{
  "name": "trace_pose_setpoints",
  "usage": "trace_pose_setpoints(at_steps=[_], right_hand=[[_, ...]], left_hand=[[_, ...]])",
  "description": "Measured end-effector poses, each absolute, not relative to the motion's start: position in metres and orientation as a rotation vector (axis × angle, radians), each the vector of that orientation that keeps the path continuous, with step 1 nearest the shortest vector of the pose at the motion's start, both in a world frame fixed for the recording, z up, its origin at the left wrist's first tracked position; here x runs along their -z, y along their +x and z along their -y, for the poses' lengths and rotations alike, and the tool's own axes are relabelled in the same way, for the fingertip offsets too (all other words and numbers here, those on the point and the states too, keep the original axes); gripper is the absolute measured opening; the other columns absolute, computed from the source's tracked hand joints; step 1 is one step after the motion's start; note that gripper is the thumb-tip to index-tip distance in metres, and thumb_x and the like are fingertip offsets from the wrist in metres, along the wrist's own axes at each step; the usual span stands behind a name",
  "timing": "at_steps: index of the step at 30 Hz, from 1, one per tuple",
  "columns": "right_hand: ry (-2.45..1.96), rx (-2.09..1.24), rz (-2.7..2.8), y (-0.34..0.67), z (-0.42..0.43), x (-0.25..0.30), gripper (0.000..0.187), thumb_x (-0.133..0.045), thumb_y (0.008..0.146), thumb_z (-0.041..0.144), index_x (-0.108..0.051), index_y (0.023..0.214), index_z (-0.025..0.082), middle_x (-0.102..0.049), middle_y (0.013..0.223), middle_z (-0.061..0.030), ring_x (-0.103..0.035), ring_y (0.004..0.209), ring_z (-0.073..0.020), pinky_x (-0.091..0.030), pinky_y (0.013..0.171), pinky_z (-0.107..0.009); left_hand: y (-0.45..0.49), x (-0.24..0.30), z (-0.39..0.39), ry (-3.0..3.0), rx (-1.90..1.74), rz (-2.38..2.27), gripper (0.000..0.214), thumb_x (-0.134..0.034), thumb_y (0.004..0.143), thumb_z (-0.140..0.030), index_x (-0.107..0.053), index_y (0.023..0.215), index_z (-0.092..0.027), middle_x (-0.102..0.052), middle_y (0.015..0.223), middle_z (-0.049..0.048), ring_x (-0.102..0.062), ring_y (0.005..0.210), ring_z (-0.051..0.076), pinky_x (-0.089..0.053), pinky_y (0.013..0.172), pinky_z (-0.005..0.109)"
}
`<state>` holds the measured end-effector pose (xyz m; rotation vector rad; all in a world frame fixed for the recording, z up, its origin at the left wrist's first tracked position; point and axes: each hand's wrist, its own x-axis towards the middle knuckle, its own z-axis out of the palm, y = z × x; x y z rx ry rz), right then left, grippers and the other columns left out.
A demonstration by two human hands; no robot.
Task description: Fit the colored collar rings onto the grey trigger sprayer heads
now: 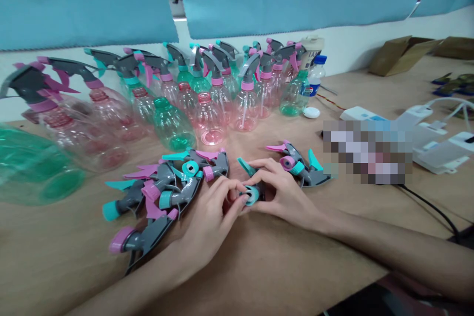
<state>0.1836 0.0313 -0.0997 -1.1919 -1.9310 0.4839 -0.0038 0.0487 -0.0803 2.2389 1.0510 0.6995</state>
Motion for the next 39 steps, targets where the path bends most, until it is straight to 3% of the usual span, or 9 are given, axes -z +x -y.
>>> trace_pose_setpoints(at_steps=[13, 22, 26, 30, 35, 39], right_hand=[[-1.219, -0.416, 1.917, 0.179, -0.027, 0.098, 0.033, -0.078, 0.065, 0.043, -0.066, 0.09, 0.025, -0.06, 0.118, -0.0049, -0.054, 0.111, -0.0254, -0.041, 0.093, -0.042], [-1.311, -0.554, 1.803, 0.185, -0.033, 0.098, 0.028, -0.078, 0.068, 0.031, -0.066, 0.092, 0.024, -0.056, 0.119, -0.0058, -0.053, 0.113, -0.023, -0.041, 0.095, -0.039], [-1.262, -0.583, 1.854, 0.181, -0.03, 0.098, 0.032, -0.076, 0.068, 0.042, -0.065, 0.093, 0.026, -0.055, 0.122, -0.0041, -0.053, 0.113, -0.0217, -0.042, 0.095, -0.038], [-1.274, -0.607, 1.821, 0.18, -0.03, 0.098, 0.035, -0.077, 0.066, 0.045, -0.065, 0.093, 0.026, -0.055, 0.121, -0.0035, -0.052, 0.114, -0.0212, -0.042, 0.097, -0.038], [-1.274, -0.618, 1.847, 0.183, -0.032, 0.099, 0.034, -0.076, 0.068, 0.043, -0.065, 0.095, 0.027, -0.054, 0.122, -0.0032, -0.052, 0.115, -0.0209, -0.041, 0.097, -0.038], [-1.28, -0.624, 1.844, 0.183, -0.032, 0.098, 0.032, -0.076, 0.069, 0.042, -0.066, 0.095, 0.027, -0.054, 0.122, -0.0034, -0.052, 0.115, -0.0211, -0.04, 0.098, -0.038]], left_hand=[[-0.002, 0.076, -0.049, 2.178, -0.638, -1.035, 0.02, -0.038, 0.095, -0.018, -0.044, 0.076, -0.019, -0.047, 0.078, -0.002, -0.045, 0.069, 0.013, -0.037, 0.062, 0.026], [-0.007, 0.079, -0.045, 2.122, -0.796, -1.012, 0.018, -0.039, 0.095, -0.024, -0.048, 0.08, -0.02, -0.049, 0.078, -0.0012, -0.048, 0.065, 0.012, -0.041, 0.062, 0.025], [-0.005, 0.082, -0.049, 1.77, -0.847, -1.134, 0.016, -0.037, 0.096, -0.032, -0.045, 0.089, -0.02, -0.055, 0.078, -0.0019, -0.052, 0.055, 0.01, -0.046, 0.051, 0.023], [-0.004, 0.084, -0.053, 1.605, -0.801, -1.106, 0.016, -0.042, 0.094, -0.036, -0.045, 0.091, -0.02, -0.06, 0.074, -0.0006, -0.061, 0.06, 0.014, -0.046, 0.041, 0.02], [-0.003, 0.085, -0.056, 1.522, -0.812, -1.048, 0.017, -0.051, 0.09, -0.036, -0.054, 0.094, -0.019, -0.061, 0.083, 0.0004, -0.063, 0.074, 0.016, -0.057, 0.057, 0.026], [-0.004, 0.085, -0.058, 1.606, -0.79, -1.067, 0.021, -0.052, 0.09, -0.035, -0.061, 0.101, -0.02, -0.064, 0.093, 0.002, -0.062, 0.075, 0.015, -0.056, 0.066, 0.027]])
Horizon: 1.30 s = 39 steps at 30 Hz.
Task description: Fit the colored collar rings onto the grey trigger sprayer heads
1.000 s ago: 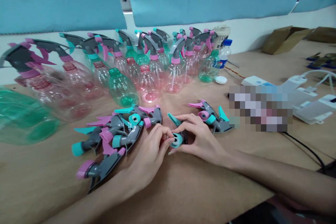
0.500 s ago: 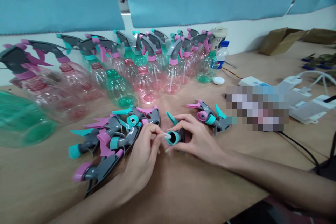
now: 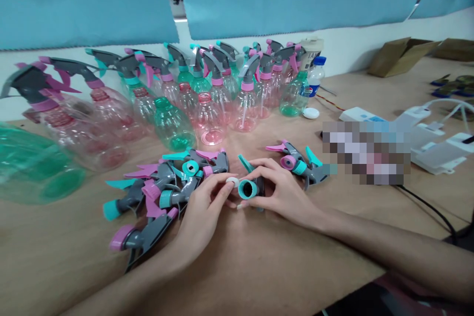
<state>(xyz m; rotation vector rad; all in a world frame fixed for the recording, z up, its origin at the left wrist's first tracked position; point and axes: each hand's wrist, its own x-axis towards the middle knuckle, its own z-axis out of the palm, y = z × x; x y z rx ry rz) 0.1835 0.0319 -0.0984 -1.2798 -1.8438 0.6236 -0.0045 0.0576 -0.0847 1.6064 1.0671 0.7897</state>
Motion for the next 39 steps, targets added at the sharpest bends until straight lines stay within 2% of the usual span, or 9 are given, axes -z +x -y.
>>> trace_pose_setpoints(at_steps=[7, 11, 13, 18, 22, 26, 28, 33, 39], right_hand=[[-1.296, -0.578, 1.838, 0.1851, -0.0339, 0.0971, 0.032, -0.077, 0.068, 0.041, -0.065, 0.093, 0.024, -0.057, 0.119, -0.0051, -0.052, 0.114, -0.0219, -0.04, 0.097, -0.039], [-1.286, -0.539, 1.839, 0.1867, -0.0357, 0.0984, 0.032, -0.077, 0.068, 0.04, -0.065, 0.092, 0.024, -0.058, 0.118, -0.006, -0.053, 0.113, -0.0219, -0.041, 0.096, -0.038], [-1.287, -0.529, 1.841, 0.1872, -0.0363, 0.099, 0.031, -0.077, 0.068, 0.038, -0.065, 0.092, 0.023, -0.058, 0.118, -0.0062, -0.053, 0.113, -0.0218, -0.041, 0.096, -0.038], [-1.285, -0.529, 1.839, 0.1871, -0.0362, 0.0985, 0.03, -0.075, 0.069, 0.04, -0.065, 0.091, 0.023, -0.058, 0.118, -0.0061, -0.053, 0.113, -0.0215, -0.041, 0.097, -0.038], [-1.29, -0.547, 1.832, 0.1871, -0.0354, 0.0972, 0.031, -0.076, 0.069, 0.041, -0.066, 0.092, 0.023, -0.058, 0.118, -0.0058, -0.053, 0.113, -0.0209, -0.041, 0.098, -0.038], [-1.289, -0.549, 1.829, 0.1881, -0.0359, 0.0963, 0.031, -0.077, 0.068, 0.04, -0.066, 0.093, 0.024, -0.058, 0.118, -0.0053, -0.053, 0.114, -0.0213, -0.041, 0.098, -0.039], [-1.287, -0.549, 1.831, 0.1886, -0.0365, 0.0963, 0.033, -0.077, 0.067, 0.039, -0.066, 0.094, 0.024, -0.057, 0.118, -0.0054, -0.053, 0.115, -0.0223, -0.041, 0.098, -0.04], [-1.265, -0.556, 1.843, 0.1892, -0.0372, 0.0959, 0.031, -0.076, 0.068, 0.039, -0.065, 0.094, 0.025, -0.058, 0.117, -0.0056, -0.052, 0.116, -0.0244, -0.041, 0.098, -0.044], [-1.292, -0.53, 1.822, 0.188, -0.037, 0.0921, 0.03, -0.074, 0.071, 0.038, -0.065, 0.096, 0.025, -0.057, 0.118, -0.0066, -0.053, 0.116, -0.0261, -0.042, 0.097, -0.045]], left_hand=[[-0.0066, 0.0854, -0.0555, 1.582, -0.818, -1.096, 0.022, -0.045, 0.093, -0.038, -0.058, 0.098, -0.022, -0.064, 0.094, 0.0022, -0.064, 0.08, 0.017, -0.055, 0.065, 0.027], [-0.007, 0.0829, -0.0511, 1.683, -0.746, -1.169, 0.021, -0.039, 0.096, -0.038, -0.053, 0.097, -0.023, -0.052, 0.058, -0.0062, -0.051, 0.047, 0.01, -0.041, 0.046, 0.019], [-0.0072, 0.0824, -0.05, 1.718, -0.725, -1.201, 0.021, -0.038, 0.096, -0.037, -0.052, 0.094, -0.022, -0.046, 0.054, -0.0077, -0.046, 0.045, 0.009, -0.037, 0.044, 0.019], [-0.0055, 0.0818, -0.054, 1.514, -0.796, -1.13, 0.024, -0.042, 0.093, -0.04, -0.052, 0.086, -0.019, -0.057, 0.077, -0.0009, -0.057, 0.062, 0.012, -0.047, 0.049, 0.021], [-0.0042, 0.0814, -0.0578, 1.429, -0.832, -1.089, 0.023, -0.051, 0.088, -0.038, -0.054, 0.082, -0.017, -0.059, 0.074, 0.0004, -0.06, 0.064, 0.013, -0.052, 0.058, 0.024], [-0.0042, 0.0846, -0.0594, 1.457, -0.875, -1.071, 0.024, -0.058, 0.085, -0.034, -0.051, 0.102, -0.018, -0.063, 0.077, 0.0005, -0.064, 0.069, 0.015, -0.053, 0.057, 0.024], [-0.0042, 0.0855, -0.0598, 1.451, -0.884, -1.072, 0.03, -0.057, 0.086, -0.034, -0.048, 0.111, -0.019, -0.065, 0.08, 0.0015, -0.065, 0.074, 0.017, -0.053, 0.058, 0.025], [-0.0061, 0.0857, -0.0596, 1.564, -0.801, -1.096, 0.024, -0.051, 0.09, -0.037, -0.06, 0.101, -0.017, -0.066, 0.086, 0.0039, -0.064, 0.077, 0.017, -0.054, 0.066, 0.028], [-0.0081, 0.0888, -0.0589, 1.634, -0.791, -1.135, 0.025, -0.048, 0.091, -0.038, -0.062, 0.103, -0.02, -0.066, 0.093, 0.0042, -0.065, 0.08, 0.019, -0.056, 0.068, 0.03]])
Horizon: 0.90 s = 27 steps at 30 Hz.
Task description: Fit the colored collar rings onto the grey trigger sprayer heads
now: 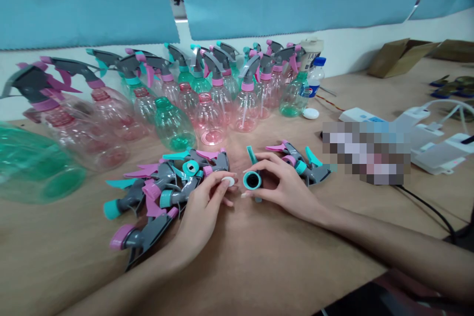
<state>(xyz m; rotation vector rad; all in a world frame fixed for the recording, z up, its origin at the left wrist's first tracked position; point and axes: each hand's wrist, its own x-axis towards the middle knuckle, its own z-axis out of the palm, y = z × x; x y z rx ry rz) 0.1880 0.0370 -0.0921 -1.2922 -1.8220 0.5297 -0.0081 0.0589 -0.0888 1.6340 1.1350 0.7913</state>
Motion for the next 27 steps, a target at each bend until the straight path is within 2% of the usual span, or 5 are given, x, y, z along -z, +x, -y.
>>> trace_pose_setpoints(at_steps=[7, 15, 23, 27], right_hand=[[-1.262, -0.514, 1.833, 0.189, -0.038, 0.092, 0.034, -0.075, 0.071, 0.038, -0.066, 0.101, 0.027, -0.051, 0.129, -0.0071, -0.044, 0.127, -0.0262, -0.036, 0.104, -0.046], [-1.246, -0.507, 1.846, 0.19, -0.039, 0.095, 0.038, -0.075, 0.07, 0.038, -0.066, 0.106, 0.03, -0.054, 0.126, -0.0059, -0.047, 0.124, -0.0264, -0.036, 0.105, -0.05], [-1.202, -0.584, 1.867, 0.187, -0.037, 0.095, 0.036, -0.074, 0.073, 0.034, -0.065, 0.108, 0.03, -0.057, 0.122, -0.0052, -0.052, 0.119, -0.0252, -0.041, 0.101, -0.047], [-1.13, -0.663, 1.901, 0.184, -0.034, 0.093, 0.036, -0.074, 0.073, 0.03, -0.065, 0.108, 0.028, -0.055, 0.123, -0.0053, -0.053, 0.118, -0.0232, -0.044, 0.1, -0.042]], left_hand=[[-0.006, 0.084, -0.057, 1.617, -0.799, -1.109, 0.025, -0.05, 0.091, -0.038, -0.064, 0.099, -0.02, -0.06, 0.1, 0.0047, -0.063, 0.081, 0.017, -0.055, 0.069, 0.03], [-0.008, 0.084, -0.057, 1.661, -0.939, -1.178, 0.021, -0.053, 0.09, -0.036, -0.059, 0.104, -0.021, -0.061, 0.083, -0.0004, -0.06, 0.072, 0.014, -0.048, 0.071, 0.029], [-0.009, 0.08, -0.046, 1.819, -0.994, -1.126, 0.013, -0.053, 0.09, -0.031, -0.062, 0.096, -0.023, -0.064, 0.09, 0.0006, -0.06, 0.076, 0.015, -0.049, 0.067, 0.025], [-0.009, 0.077, -0.044, 2.072, -0.994, -1.018, 0.014, -0.051, 0.091, -0.026, -0.065, 0.09, -0.023, -0.061, 0.091, 0.0024, -0.057, 0.087, 0.017, -0.05, 0.074, 0.028]])
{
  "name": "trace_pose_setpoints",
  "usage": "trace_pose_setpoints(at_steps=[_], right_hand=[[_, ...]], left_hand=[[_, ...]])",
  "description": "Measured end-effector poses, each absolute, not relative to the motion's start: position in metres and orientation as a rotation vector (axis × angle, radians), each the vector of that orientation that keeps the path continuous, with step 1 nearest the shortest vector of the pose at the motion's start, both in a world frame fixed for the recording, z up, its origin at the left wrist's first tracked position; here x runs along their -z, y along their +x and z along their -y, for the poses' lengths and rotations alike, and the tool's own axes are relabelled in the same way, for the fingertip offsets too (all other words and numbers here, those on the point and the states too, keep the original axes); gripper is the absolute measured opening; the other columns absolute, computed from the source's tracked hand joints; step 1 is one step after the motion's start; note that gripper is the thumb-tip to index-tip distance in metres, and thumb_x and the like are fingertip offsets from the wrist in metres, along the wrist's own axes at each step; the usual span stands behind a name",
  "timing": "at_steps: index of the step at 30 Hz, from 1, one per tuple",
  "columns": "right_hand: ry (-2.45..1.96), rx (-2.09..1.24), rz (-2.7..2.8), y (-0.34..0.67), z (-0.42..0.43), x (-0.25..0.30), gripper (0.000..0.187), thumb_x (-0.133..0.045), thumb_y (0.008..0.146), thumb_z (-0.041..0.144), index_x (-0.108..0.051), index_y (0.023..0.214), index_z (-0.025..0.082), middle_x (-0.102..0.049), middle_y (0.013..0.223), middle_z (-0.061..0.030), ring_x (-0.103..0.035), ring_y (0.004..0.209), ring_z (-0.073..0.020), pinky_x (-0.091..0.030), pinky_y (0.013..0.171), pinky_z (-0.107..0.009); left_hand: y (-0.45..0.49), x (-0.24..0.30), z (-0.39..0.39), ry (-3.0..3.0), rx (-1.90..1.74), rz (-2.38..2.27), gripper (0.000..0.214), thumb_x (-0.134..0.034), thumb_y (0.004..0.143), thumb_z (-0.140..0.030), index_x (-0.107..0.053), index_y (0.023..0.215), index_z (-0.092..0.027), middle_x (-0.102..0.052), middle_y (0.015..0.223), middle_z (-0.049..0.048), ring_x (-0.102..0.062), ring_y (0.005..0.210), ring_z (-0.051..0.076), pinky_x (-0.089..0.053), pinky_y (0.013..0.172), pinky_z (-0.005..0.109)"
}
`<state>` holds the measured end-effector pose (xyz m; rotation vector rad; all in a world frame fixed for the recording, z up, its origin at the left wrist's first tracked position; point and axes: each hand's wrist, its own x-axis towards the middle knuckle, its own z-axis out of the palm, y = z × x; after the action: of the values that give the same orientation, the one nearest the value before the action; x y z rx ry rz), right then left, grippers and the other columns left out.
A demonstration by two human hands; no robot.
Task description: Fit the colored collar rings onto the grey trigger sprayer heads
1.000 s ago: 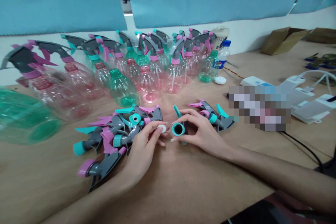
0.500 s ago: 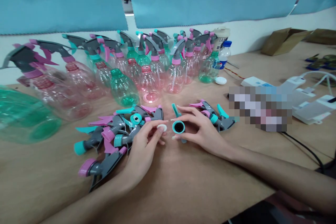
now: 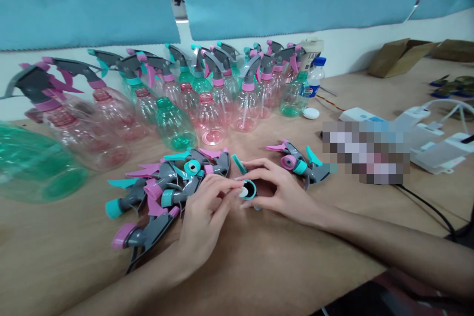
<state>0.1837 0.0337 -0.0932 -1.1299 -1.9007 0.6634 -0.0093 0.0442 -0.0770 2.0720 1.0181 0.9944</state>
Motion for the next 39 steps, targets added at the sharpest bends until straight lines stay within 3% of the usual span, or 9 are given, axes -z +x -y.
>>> trace_pose_setpoints(at_steps=[3, 6, 10, 16, 26, 39], right_hand=[[-1.054, -0.68, 1.933, 0.1815, -0.0321, 0.0917, 0.035, -0.075, 0.071, 0.032, -0.066, 0.104, 0.026, -0.055, 0.121, -0.0057, -0.053, 0.118, -0.022, -0.044, 0.1, -0.04], [-1.031, -0.69, 1.95, 0.181, -0.0317, 0.0906, 0.035, -0.075, 0.072, 0.033, -0.066, 0.105, 0.027, -0.057, 0.119, -0.005, -0.053, 0.118, -0.0216, -0.044, 0.1, -0.04], [-1.029, -0.699, 1.944, 0.1816, -0.032, 0.0909, 0.035, -0.075, 0.071, 0.033, -0.066, 0.104, 0.027, -0.058, 0.118, -0.0049, -0.054, 0.117, -0.0217, -0.046, 0.099, -0.04], [-1.03, -0.687, 1.921, 0.1813, -0.0316, 0.0899, 0.036, -0.076, 0.07, 0.034, -0.067, 0.104, 0.028, -0.059, 0.115, -0.0047, -0.056, 0.114, -0.0219, -0.048, 0.096, -0.041], [-1.052, -0.78, 1.761, 0.1884, -0.0328, 0.0935, 0.034, -0.073, 0.074, 0.027, -0.065, 0.106, 0.028, -0.058, 0.115, -0.004, -0.061, 0.103, -0.019, -0.055, 0.085, -0.036], [-0.997, -0.641, 1.869, 0.1876, -0.0306, 0.0943, 0.031, -0.071, 0.076, 0.024, -0.065, 0.107, 0.024, -0.058, 0.108, -0.0054, -0.057, 0.105, -0.0192, -0.053, 0.087, -0.036]], left_hand=[[-0.0083, 0.0775, -0.0438, 2.148, -0.955, -0.981, 0.014, -0.052, 0.091, -0.024, -0.066, 0.091, -0.025, -0.055, 0.098, 0.0038, -0.055, 0.09, 0.017, -0.052, 0.067, 0.024], [-0.0063, 0.0786, -0.0428, 2.083, -0.939, -1.008, 0.009, -0.054, 0.09, -0.026, -0.062, 0.092, -0.024, -0.049, 0.099, 0.0026, -0.055, 0.078, 0.013, -0.051, 0.057, 0.02], [-0.0047, 0.0796, -0.0432, 2.023, -0.961, -1.062, 0.008, -0.057, 0.088, -0.028, -0.057, 0.084, -0.021, -0.047, 0.092, 0.0014, -0.054, 0.074, 0.012, -0.051, 0.056, 0.02], [-0.0063, 0.0803, -0.0444, 2.122, -0.954, -1.039, 0.008, -0.057, 0.088, -0.026, -0.061, 0.082, -0.022, -0.047, 0.091, 0.0013, -0.053, 0.071, 0.011, -0.049, 0.055, 0.02], [-0.011, 0.077, -0.0423, 2.673, -1.045, -0.794, 0.027, -0.054, 0.087, -0.012, -0.06, 0.11, -0.023, -0.064, 0.101, 0.0044, -0.051, 0.094, 0.021, -0.044, 0.083, 0.036], [-0.0054, 0.072, -0.0372, 2.929, -1.076, -0.767, 0.013, -0.058, 0.085, -0.022, -0.064, 0.096, -0.02, -0.07, 0.097, 0.0054, -0.059, 0.091, 0.022, -0.038, 0.076, 0.034]])
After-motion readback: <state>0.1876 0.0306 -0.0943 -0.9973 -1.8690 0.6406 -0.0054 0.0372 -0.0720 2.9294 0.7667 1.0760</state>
